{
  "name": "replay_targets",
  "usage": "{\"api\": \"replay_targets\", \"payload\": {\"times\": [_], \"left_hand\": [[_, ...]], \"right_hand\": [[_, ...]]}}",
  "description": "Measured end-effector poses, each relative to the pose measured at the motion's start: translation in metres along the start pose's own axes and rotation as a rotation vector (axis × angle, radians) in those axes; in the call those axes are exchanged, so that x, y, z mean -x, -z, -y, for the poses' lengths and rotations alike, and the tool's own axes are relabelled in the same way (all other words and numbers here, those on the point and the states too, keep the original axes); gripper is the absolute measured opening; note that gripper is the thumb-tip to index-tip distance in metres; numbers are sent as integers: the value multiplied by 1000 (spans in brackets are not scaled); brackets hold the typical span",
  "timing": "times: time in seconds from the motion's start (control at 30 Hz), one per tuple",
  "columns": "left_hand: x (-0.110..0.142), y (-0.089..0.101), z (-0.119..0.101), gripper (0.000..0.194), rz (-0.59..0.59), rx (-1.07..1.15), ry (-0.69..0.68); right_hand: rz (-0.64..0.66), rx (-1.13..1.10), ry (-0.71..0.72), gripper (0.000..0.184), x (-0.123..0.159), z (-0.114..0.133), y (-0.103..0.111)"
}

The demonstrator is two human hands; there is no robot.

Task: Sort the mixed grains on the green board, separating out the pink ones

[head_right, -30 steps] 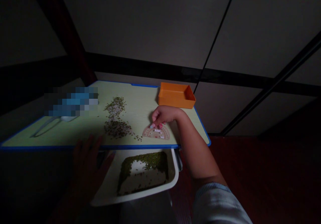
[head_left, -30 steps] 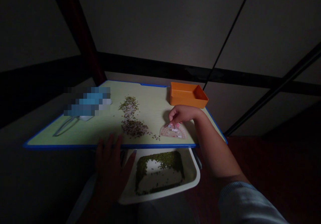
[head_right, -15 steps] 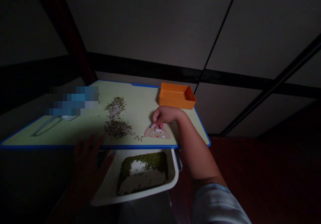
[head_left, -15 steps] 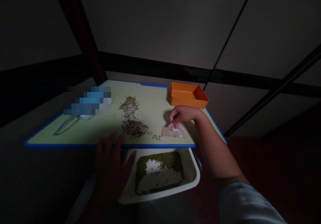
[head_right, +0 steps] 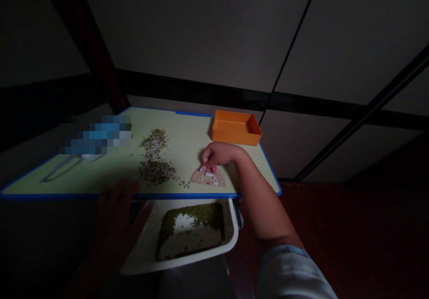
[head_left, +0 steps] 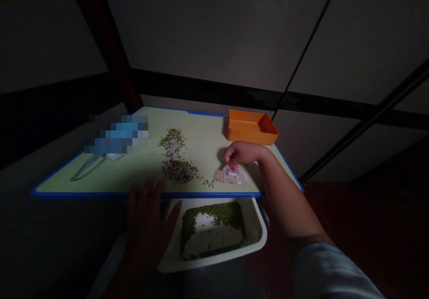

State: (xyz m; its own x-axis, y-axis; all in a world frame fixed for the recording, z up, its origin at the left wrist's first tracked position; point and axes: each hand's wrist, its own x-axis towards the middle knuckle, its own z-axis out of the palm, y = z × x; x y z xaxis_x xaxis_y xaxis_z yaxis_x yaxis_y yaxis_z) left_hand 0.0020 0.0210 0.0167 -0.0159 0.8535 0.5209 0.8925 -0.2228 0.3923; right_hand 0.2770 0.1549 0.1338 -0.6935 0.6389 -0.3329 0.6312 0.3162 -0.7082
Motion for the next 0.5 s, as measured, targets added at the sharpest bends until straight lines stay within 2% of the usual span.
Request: {"api": "replay_targets", "payload": {"times": [0.17,0.33,0.5], "left_hand": [[0,1,0,63,10,-2,9],[1,1,1,64,7,-2,14],[0,0,1,64,18,13,21]], "right_hand": [[-48,-39,22,17,4,1,4],[-172,25,-25,20,4,-1,5],[-174,11,-19,17,-2,0,0]]}}
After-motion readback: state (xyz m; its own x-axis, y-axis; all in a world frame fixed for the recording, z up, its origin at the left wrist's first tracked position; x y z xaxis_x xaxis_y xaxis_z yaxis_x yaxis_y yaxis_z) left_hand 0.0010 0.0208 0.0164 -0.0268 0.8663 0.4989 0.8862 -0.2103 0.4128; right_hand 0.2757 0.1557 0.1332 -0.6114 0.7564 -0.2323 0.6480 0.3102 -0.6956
